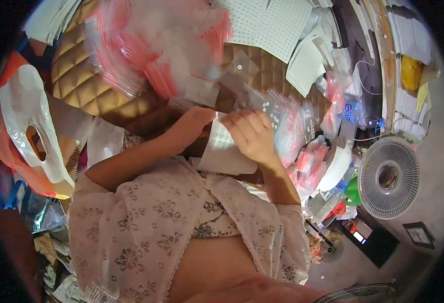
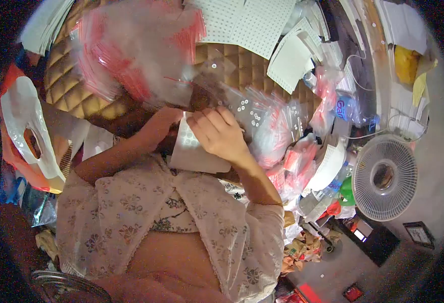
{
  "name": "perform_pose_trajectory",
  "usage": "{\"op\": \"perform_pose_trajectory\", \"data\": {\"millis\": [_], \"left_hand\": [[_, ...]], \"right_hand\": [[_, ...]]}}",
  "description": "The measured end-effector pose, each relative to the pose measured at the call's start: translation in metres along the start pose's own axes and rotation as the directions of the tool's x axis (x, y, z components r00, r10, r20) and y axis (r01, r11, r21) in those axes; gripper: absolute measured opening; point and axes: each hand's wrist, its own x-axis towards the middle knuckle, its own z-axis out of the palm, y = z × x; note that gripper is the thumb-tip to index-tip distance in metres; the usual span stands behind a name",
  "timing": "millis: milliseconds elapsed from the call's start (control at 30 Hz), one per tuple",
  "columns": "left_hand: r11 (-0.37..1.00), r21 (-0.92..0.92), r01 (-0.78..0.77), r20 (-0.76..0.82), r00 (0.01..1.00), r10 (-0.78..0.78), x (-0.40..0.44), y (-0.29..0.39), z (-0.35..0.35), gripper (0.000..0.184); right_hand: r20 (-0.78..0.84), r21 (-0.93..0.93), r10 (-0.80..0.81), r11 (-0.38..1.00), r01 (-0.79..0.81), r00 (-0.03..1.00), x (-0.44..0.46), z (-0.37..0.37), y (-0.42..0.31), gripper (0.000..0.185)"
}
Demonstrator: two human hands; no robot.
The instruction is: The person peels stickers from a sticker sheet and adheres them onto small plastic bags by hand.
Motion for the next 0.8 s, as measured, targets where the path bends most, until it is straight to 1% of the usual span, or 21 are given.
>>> {"op": "perform_pose_trajectory", "data": {"millis": [33, 67, 100, 133, 167, 200, 233, 267, 300, 333, 400, 433, 467, 500, 567, 600, 633, 667, 700, 733, 800], "left_hand": [[0.998, -0.056, 0.028, -0.055, 0.998, -0.031, -0.001, 0.001, 0.0, 0.025], [0.998, -0.061, 0.026, -0.061, 0.998, -0.03, -0.002, -0.002, -0.004, 0.025], [0.93, 0.351, -0.113, -0.033, 0.991, 0.133, -0.002, -0.008, -0.011, 0.02], [0.681, 0.695, -0.231, 0.059, 0.962, 0.266, -0.003, -0.01, -0.015, 0.016], [0.681, 0.696, -0.229, 0.058, 0.963, 0.264, -0.005, -0.009, -0.016, 0.016], [0.375, 0.881, -0.289, 0.173, 0.934, 0.312, -0.011, -0.006, -0.014, 0.015], [0.021, 0.946, -0.323, 0.301, 0.901, 0.314, -0.015, -0.005, -0.013, 0.024], [0.018, 0.945, -0.327, 0.305, 0.899, 0.314, -0.015, -0.012, -0.016, 0.024], [-0.197, 0.906, -0.374, 0.422, 0.808, 0.412, -0.014, -0.025, -0.022, 0.029], [-0.406, 0.833, -0.375, 0.542, 0.696, 0.471, -0.014, -0.032, -0.025, 0.035], [-0.398, 0.848, -0.35, 0.52, 0.693, 0.5, -0.015, -0.037, -0.024, 0.034], [-0.39, 0.86, -0.33, 0.502, 0.684, 0.528, -0.016, -0.037, -0.023, 0.033], [-0.39, 0.861, -0.325, 0.499, 0.686, 0.53, -0.016, -0.035, -0.023, 0.033], [-0.351, 0.88, -0.321, 0.468, 0.716, 0.517, -0.017, -0.032, -0.023, 0.033], [-0.312, 0.896, -0.316, 0.438, 0.744, 0.504, -0.017, -0.03, -0.022, 0.034], [-0.334, 0.884, -0.327, 0.462, 0.717, 0.522, -0.015, -0.029, -0.022, 0.031], [-0.354, 0.873, -0.335, 0.483, 0.69, 0.538, -0.015, -0.029, -0.022, 0.029], [-0.353, 0.875, -0.33, 0.479, 0.69, 0.543, -0.015, -0.029, -0.022, 0.029], [-0.362, 0.874, -0.324, 0.482, 0.679, 0.554, -0.016, -0.03, -0.022, 0.029], [-0.373, 0.872, -0.319, 0.485, 0.667, 0.565, -0.016, -0.031, -0.021, 0.03], [-0.372, 0.868, -0.328, 0.491, 0.676, 0.55, -0.015, -0.032, -0.022, 0.03]], "right_hand": [[0.002, 0.005, -0.007, 1.0, 0.007, 1.0, 0.001, 0.001, 0.003, 0.02], [-0.036, 0.098, 0.007, 0.995, -0.003, 0.999, 0.002, 0.003, 0.008, 0.017], [-0.073, 0.189, 0.026, 0.982, -0.012, 0.997, 0.002, 0.006, 0.013, 0.015], [-0.073, 0.191, 0.024, 0.981, -0.009, 0.997, 0.004, 0.011, 0.023, 0.015], [-0.068, 0.238, 0.297, 0.932, -0.274, 0.953, 0.008, 0.019, 0.036, 0.011], [-0.048, 0.278, 0.551, 0.808, -0.519, 0.833, 0.01, 0.026, 0.049, 0.009], [-0.046, 0.275, 0.557, 0.805, -0.526, 0.829, 0.009, 0.035, 0.062, 0.009], [0.127, 0.453, 0.648, 0.636, -0.625, 0.751, 0.008, 0.047, 0.077, 0.012], [0.314, 0.58, 0.678, 0.417, -0.699, 0.665, 0.009, 0.053, 0.086, 0.017], [0.313, 0.582, 0.675, 0.42, -0.696, 0.668, 0.014, 0.055, 0.087, 0.017], [0.385, 0.189, 0.663, 0.624, -0.758, 0.641, 0.027, 0.057, 0.084, 0.024], [0.386, 0.192, 0.661, 0.624, -0.757, 0.643, 0.029, 0.056, 0.083, 0.024], [0.181, -0.029, 0.654, 0.75, -0.661, 0.734, 0.032, 0.056, 0.082, 0.027], [-0.012, -0.275, 0.573, 0.786, -0.554, 0.819, 0.033, 0.054, 0.082, 0.029], [-0.007, -0.188, 0.555, 0.816, -0.546, 0.832, 0.033, 0.048, 0.079, 0.027], [-0.006, -0.101, 0.533, 0.841, -0.531, 0.846, 0.035, 0.045, 0.078, 0.024], [-0.007, -0.102, 0.526, 0.846, -0.524, 0.85, 0.036, 0.045, 0.073, 0.024], [0.123, 0.242, 0.484, 0.832, -0.499, 0.866, 0.036, 0.047, 0.063, 0.021], [0.23, 0.555, 0.401, 0.694, -0.458, 0.887, 0.036, 0.049, 0.054, 0.017], [0.23, 0.555, 0.401, 0.695, -0.457, 0.887, 0.036, 0.051, 0.044, 0.017], [0.368, 0.555, 0.358, 0.656, -0.511, 0.858, 0.038, 0.057, 0.026, 0.009]]}}
